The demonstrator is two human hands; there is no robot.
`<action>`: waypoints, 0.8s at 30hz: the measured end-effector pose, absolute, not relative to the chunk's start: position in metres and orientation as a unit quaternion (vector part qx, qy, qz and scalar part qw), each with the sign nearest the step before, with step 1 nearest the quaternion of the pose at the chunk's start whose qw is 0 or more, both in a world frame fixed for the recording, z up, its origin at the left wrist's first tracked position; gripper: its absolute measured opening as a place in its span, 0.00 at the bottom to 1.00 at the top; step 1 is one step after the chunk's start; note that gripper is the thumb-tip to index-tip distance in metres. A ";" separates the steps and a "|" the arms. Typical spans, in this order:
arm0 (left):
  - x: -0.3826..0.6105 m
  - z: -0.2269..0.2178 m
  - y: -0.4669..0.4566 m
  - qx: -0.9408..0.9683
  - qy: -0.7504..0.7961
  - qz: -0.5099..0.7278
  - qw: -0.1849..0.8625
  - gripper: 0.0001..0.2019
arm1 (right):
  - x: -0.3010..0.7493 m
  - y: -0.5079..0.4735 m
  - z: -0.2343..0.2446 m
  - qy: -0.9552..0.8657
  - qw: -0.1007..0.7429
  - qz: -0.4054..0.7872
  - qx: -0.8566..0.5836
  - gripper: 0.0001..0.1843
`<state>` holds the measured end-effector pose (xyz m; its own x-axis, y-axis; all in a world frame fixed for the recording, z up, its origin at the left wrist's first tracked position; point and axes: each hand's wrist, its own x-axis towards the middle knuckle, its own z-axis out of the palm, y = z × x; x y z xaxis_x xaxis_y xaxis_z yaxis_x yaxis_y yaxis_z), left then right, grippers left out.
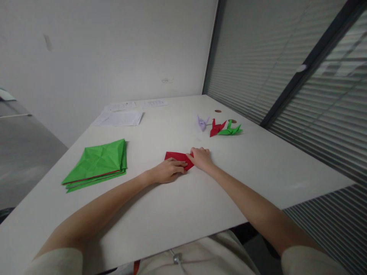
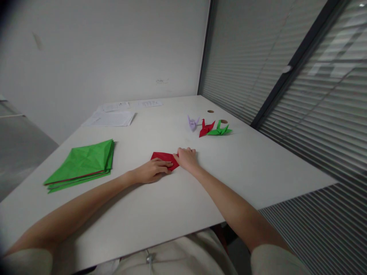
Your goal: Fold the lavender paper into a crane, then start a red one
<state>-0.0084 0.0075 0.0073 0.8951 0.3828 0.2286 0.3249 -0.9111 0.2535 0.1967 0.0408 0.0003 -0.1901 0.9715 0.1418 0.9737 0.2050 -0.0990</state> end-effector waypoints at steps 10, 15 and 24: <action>-0.011 0.006 0.008 0.960 0.191 0.162 0.128 0.23 | 0.197 0.040 0.001 -0.772 0.084 -0.006 -0.630 0.18; -0.011 0.006 0.010 0.965 0.184 0.141 0.122 0.21 | 0.197 0.041 0.001 -0.770 0.083 -0.009 -0.633 0.17; -0.010 0.003 0.011 0.965 0.188 0.144 0.111 0.19 | 0.196 0.040 0.002 -0.770 0.080 -0.010 -0.633 0.18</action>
